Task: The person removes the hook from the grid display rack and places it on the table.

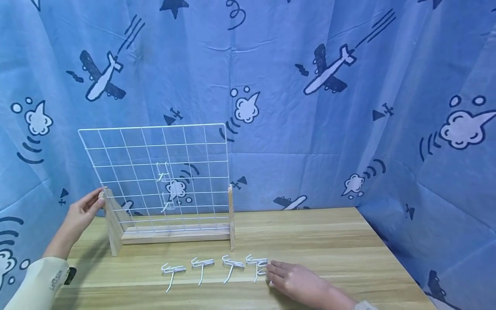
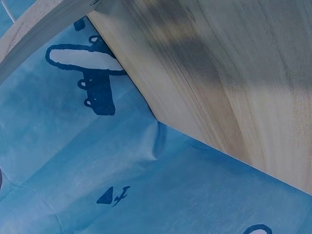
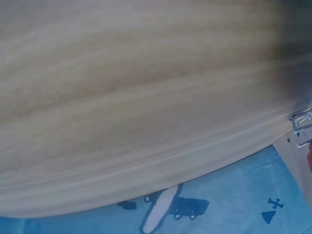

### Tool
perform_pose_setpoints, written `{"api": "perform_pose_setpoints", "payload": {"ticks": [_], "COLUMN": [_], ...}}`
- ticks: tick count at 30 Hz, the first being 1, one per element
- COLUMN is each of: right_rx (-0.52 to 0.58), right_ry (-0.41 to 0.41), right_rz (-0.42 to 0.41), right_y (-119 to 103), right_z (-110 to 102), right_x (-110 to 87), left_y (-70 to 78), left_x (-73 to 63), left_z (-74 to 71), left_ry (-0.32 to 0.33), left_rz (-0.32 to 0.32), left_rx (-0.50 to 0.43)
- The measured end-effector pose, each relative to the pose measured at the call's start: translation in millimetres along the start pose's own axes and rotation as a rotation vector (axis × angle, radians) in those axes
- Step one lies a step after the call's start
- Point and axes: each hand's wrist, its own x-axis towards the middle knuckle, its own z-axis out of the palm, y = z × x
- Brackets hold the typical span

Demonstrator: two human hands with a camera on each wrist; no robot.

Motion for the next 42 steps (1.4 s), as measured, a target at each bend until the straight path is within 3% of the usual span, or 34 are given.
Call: {"api": "perform_pose_setpoints", "payload": {"ticks": [5,8,13,19,30,37,42], "right_rx": [-0.081,-0.105,-0.081,-0.059,0.029,-0.021,-0.031], "right_ry": [-0.060,-0.045,-0.013,-0.057,-0.146,-0.115,-0.137], "right_rz": [-0.060,-0.082,-0.089,-0.117,-0.088,-0.126,-0.144], "right_y": [-0.6,-0.8,0.0,-1.4,-7.5,-4.5,-4.2], "right_z": [-1.9,-1.2,-0.1,0.1,4.2,3.6,0.6], "right_x": [1.1,1.7,2.4,4.1,1.0,2.9,1.4], "left_y": [1.7,3.5,4.8,2.3,-0.6,0.6,2.4], "left_x": [0.2,-0.3,-0.1,-1.7,-4.7,-5.9,-4.0], "left_z": [0.8,1.1,1.5,0.4,5.8,3.2,1.5], "left_ry": [0.003,-0.002,-0.004,-0.001,-0.008,0.012,0.007], "left_rz": [0.003,-0.006,-0.026,-0.005,0.012,0.004,-0.009], "left_rx": [0.001,0.011,0.023,0.011,-0.021,0.031,0.055]}}
